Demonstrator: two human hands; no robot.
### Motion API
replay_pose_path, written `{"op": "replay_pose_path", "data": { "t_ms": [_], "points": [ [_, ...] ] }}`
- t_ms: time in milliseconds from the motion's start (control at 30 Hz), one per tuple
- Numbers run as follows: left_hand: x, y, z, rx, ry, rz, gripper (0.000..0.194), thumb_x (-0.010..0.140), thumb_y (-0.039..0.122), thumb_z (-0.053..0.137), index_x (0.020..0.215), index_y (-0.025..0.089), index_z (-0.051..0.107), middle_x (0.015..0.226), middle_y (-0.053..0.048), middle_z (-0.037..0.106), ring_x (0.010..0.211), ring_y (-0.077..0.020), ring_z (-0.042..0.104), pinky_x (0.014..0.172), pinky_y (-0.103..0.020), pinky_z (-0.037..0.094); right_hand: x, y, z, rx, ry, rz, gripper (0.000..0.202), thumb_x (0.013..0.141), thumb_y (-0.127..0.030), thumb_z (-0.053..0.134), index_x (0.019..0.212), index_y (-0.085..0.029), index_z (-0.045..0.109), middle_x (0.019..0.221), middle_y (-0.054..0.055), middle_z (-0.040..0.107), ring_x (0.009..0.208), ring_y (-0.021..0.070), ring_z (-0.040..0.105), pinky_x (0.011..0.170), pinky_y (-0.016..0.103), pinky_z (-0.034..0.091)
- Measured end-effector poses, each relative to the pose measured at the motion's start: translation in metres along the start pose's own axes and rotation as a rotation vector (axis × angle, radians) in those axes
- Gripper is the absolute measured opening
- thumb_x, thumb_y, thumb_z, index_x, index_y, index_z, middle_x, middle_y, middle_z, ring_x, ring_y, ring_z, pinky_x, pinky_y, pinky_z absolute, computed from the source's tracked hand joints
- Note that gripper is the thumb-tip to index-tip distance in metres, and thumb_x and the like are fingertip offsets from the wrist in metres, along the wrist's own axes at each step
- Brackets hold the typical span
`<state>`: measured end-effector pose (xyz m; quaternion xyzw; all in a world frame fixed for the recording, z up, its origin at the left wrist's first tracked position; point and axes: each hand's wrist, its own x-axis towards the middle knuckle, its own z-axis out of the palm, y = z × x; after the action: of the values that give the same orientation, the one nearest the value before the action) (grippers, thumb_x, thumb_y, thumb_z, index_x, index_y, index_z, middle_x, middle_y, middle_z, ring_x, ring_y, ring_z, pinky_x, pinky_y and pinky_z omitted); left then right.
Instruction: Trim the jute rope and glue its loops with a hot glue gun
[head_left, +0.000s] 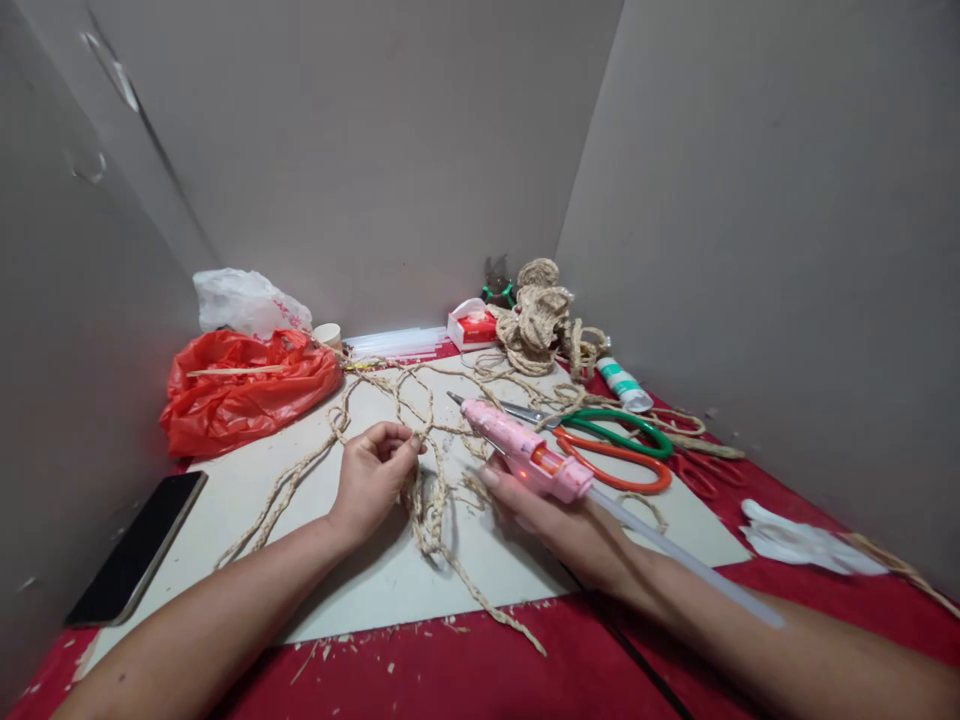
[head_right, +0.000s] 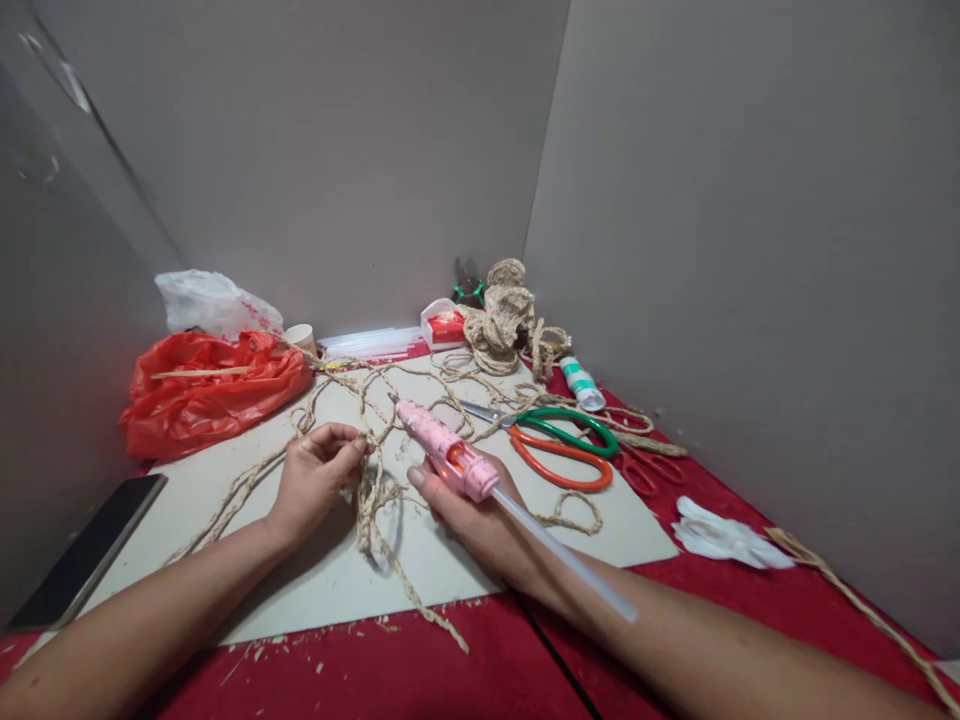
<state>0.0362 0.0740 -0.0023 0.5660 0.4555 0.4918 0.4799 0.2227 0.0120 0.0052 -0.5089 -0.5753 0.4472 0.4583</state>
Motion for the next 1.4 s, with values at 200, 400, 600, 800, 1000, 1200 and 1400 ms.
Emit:
{"op": "replay_pose_path", "data": {
  "t_ms": [200,400,600,800,1000,1200,1400],
  "points": [
    [-0.005,0.003,0.004,-0.041,0.058,0.073,0.021,0.075,0.033,0.069,0.078,0.015,0.058,0.056,0.002,0.061,0.044,-0.0082,0.050,0.045,-0.020,0.039,0.004,0.017,0.016,0.134,-0.078,0.004,0.036,0.079,-0.053,0.064,0.082,-0.018,0.060,0.065,-0.001,0.055,0.057,0.0125,0.048,0.054,0.026,0.039],
    [-0.015,0.005,0.008,-0.031,0.057,0.088,0.018,0.075,0.028,0.069,0.078,0.015,0.058,0.054,0.004,0.059,0.046,-0.0080,0.052,0.048,-0.019,0.042,0.003,0.032,0.027,0.151,-0.079,-0.084,0.033,0.079,-0.046,0.069,0.091,-0.017,0.060,0.077,0.000,0.058,0.068,0.0130,0.051,0.065,0.026,0.044],
    [-0.014,0.004,0.009,-0.025,0.038,0.098,0.015,0.075,0.026,0.069,0.077,0.015,0.058,0.054,0.004,0.059,0.046,-0.0075,0.052,0.047,-0.018,0.041,0.002,0.027,0.029,0.179,-0.050,-0.039,0.027,0.080,-0.042,0.068,0.087,-0.018,0.057,0.074,-0.001,0.054,0.066,0.0119,0.048,0.062,0.024,0.041],
    [-0.013,0.006,0.007,-0.132,-0.004,-0.049,0.016,0.074,0.025,0.070,0.078,0.015,0.058,0.060,0.002,0.064,0.045,-0.0079,0.054,0.046,-0.019,0.043,0.006,0.015,0.026,0.270,-0.096,0.090,0.021,0.078,-0.038,0.061,0.078,-0.018,0.053,0.061,-0.002,0.055,0.048,0.0081,0.038,0.045,0.021,0.031],
    [-0.007,0.010,0.004,-0.257,-0.092,-0.220,0.014,0.072,0.022,0.070,0.075,0.013,0.060,0.064,-0.002,0.066,0.044,-0.0069,0.053,0.045,-0.019,0.044,0.014,0.006,-0.002,0.084,-0.084,0.030,0.019,0.076,-0.033,0.063,0.073,-0.020,0.050,0.054,-0.006,0.045,0.048,0.0092,0.039,0.046,0.022,0.033],
    [-0.006,0.014,0.004,-0.300,-0.101,-0.284,0.013,0.073,0.022,0.069,0.073,0.011,0.061,0.064,-0.002,0.065,0.044,-0.0053,0.051,0.045,-0.018,0.044,0.022,0.016,-0.009,-0.167,-0.034,-0.139,0.014,0.079,-0.030,0.060,0.075,-0.019,0.052,0.062,-0.003,0.051,0.053,0.0108,0.044,0.049,0.023,0.036],
    [-0.003,0.010,0.006,-0.277,-0.045,-0.211,0.013,0.071,0.021,0.070,0.073,0.013,0.060,0.066,-0.002,0.066,0.047,-0.0064,0.053,0.047,-0.018,0.045,0.017,0.015,-0.010,-0.242,0.032,-0.210,0.021,0.083,-0.039,0.060,0.079,-0.020,0.053,0.068,-0.001,0.052,0.059,0.0130,0.048,0.054,0.026,0.042]
  ]
}}
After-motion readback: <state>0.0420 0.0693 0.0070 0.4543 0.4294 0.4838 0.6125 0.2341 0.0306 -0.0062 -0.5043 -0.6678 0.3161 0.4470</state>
